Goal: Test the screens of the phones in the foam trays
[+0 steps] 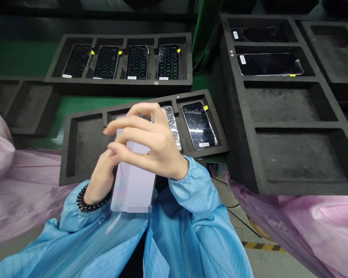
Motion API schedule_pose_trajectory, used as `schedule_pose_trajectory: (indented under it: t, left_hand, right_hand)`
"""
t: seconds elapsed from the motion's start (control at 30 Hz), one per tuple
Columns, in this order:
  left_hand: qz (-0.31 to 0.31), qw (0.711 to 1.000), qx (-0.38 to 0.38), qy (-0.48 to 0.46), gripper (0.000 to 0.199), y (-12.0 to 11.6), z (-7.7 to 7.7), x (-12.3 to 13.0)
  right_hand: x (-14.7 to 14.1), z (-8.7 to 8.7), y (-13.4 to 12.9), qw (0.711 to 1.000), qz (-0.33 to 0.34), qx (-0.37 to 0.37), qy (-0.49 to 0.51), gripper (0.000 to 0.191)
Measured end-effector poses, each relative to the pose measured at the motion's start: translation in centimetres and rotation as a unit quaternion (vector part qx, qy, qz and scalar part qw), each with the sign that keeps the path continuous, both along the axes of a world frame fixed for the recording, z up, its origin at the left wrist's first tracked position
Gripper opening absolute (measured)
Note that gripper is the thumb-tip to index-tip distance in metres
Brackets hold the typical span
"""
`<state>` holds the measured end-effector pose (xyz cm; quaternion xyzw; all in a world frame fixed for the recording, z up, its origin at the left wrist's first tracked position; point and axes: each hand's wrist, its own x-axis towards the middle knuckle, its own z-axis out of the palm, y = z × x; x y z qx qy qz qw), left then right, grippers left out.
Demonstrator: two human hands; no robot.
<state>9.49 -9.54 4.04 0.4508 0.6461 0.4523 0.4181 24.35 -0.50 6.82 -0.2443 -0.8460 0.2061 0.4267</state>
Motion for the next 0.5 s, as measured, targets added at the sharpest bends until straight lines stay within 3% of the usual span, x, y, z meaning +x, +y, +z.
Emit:
schedule_pose_trajectory:
  t: [0.2,0.5]
  left_hand:
    - [-0.033,0.99,-0.021,-0.134,0.042,-0.2,-0.1,-0.3]
    - [-0.029,0.982,-0.03,-0.185,0.043,0.0,1.0,0.3]
  right_hand:
    - [0.1,-1.7,0.0,0.992,-0.038,-0.105,0.067,0.035]
    - [-0.2,-1.6,-0.3,0.978,0.006,-0.156,0.14,0.037]
